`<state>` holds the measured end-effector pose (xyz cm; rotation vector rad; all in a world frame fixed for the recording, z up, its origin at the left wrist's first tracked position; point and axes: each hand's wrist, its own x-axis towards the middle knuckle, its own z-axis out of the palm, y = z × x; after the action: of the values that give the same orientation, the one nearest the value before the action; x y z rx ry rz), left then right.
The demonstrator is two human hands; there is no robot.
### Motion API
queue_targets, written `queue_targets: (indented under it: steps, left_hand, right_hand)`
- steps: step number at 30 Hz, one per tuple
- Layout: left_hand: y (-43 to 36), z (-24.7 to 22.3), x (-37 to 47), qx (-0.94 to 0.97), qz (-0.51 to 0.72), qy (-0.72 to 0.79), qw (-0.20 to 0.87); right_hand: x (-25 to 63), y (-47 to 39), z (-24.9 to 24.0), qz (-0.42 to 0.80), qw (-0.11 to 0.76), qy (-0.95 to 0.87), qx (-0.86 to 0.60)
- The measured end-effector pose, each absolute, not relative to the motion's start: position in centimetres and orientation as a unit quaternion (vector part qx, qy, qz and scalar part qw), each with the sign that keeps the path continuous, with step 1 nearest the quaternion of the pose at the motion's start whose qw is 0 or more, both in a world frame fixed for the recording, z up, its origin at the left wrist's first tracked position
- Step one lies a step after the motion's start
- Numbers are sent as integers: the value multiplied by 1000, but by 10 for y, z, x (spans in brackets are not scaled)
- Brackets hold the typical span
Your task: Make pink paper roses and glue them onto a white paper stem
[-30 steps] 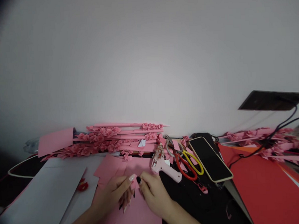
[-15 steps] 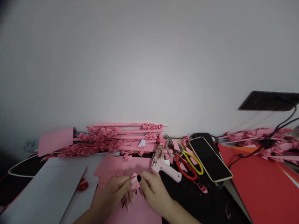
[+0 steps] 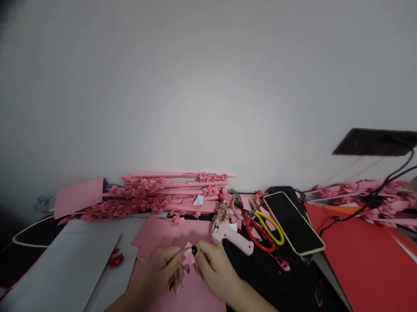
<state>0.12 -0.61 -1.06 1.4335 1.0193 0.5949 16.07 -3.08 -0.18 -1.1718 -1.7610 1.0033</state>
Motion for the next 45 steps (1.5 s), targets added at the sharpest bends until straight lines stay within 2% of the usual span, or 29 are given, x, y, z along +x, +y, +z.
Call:
queue_targets:
  steps: [20, 34, 40, 45]
  left_hand:
    - [-4, 2, 4, 569, 253, 425, 657]
    - [-5, -2, 3, 579, 259, 363, 682]
    - [-7, -10, 2, 584, 269, 374, 668]
    - [-8, -8, 0, 618, 260, 414, 616]
  right_hand:
    - [161, -29, -4, 363, 372, -704, -484]
    - [163, -25, -9, 286, 414, -675, -540]
    - [163, -24, -9, 267, 407, -672, -558]
    - [163, -29, -10, 250, 405, -699, -534]
